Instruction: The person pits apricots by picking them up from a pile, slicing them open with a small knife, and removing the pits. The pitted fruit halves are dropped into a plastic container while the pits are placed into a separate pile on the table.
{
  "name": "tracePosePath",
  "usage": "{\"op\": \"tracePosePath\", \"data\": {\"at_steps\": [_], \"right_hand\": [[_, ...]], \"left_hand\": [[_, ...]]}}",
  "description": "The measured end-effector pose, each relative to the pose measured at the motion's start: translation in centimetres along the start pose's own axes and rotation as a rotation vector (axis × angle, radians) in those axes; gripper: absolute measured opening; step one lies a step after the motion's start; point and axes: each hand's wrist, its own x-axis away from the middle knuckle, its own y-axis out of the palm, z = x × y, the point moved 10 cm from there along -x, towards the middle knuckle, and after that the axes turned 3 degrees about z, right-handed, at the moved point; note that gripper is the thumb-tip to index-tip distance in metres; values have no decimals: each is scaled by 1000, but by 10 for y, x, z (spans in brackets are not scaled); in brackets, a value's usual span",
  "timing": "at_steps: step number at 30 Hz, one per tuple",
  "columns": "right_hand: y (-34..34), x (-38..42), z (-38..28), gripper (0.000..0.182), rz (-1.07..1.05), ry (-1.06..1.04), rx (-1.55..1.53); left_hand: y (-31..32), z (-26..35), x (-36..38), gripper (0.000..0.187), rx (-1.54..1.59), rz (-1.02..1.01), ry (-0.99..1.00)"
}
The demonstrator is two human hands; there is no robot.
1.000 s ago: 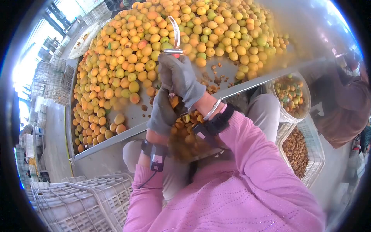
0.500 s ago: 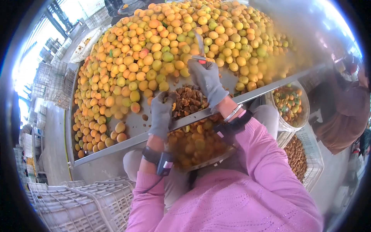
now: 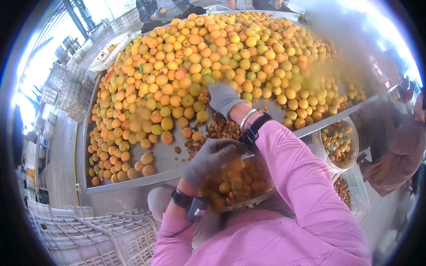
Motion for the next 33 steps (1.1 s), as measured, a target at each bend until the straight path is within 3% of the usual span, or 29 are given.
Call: {"op": "tracePosePath", "data": {"at_steps": [1, 3, 4, 5, 6, 7, 8, 9, 13, 15, 17, 19, 22, 25, 33], "right_hand": [[0, -1, 0, 42, -2, -5, 3], [-10, -1, -3, 38, 68, -72, -298], [-23, 4, -8, 38, 63, -82, -294], [-11, 17, -2, 35, -174, 118, -726], [7, 38, -10, 33, -418, 333, -1147], [9, 49, -13, 33, -421, 332, -1142], [14, 66, -34, 36, -563, 314, -1470], [12, 83, -55, 41, -706, 288, -1799], [-30, 113, -85, 46, -503, 195, -1681], [-40, 112, -57, 42, -175, 318, -1367], [-44, 117, -53, 37, -215, 221, -1315], [-66, 125, -64, 34, -168, -43, -1104], [-70, 131, -70, 36, -161, -112, -994], [-69, 134, -69, 35, -167, -57, -842], [-64, 142, -74, 30, -39, -94, -850]], "left_hand": [[-9, -6, -1, 27, 9, 39, -30], [-34, -12, -5, 30, -12, 146, -22], [-66, -9, -3, 33, 55, 425, 80], [-95, -10, 9, 36, 124, 705, 180], [-91, 2, 11, 36, 131, 713, 181], [-80, 38, 15, 41, 150, 682, 326], [-72, 63, 19, 45, 166, 645, 471], [-76, 59, 17, 45, 168, 644, 474], [-74, 44, 16, 48, 260, 511, 467], [-79, 40, 20, 47, 326, 558, 438], [-79, 42, 24, 46, 337, 553, 400], [-81, 40, 26, 46, 351, 543, 359], [-73, 41, 22, 45, 385, 448, 341], [-72, 40, 23, 44, 365, 488, 326], [-67, 20, 22, 39, 458, 489, 273]]}}
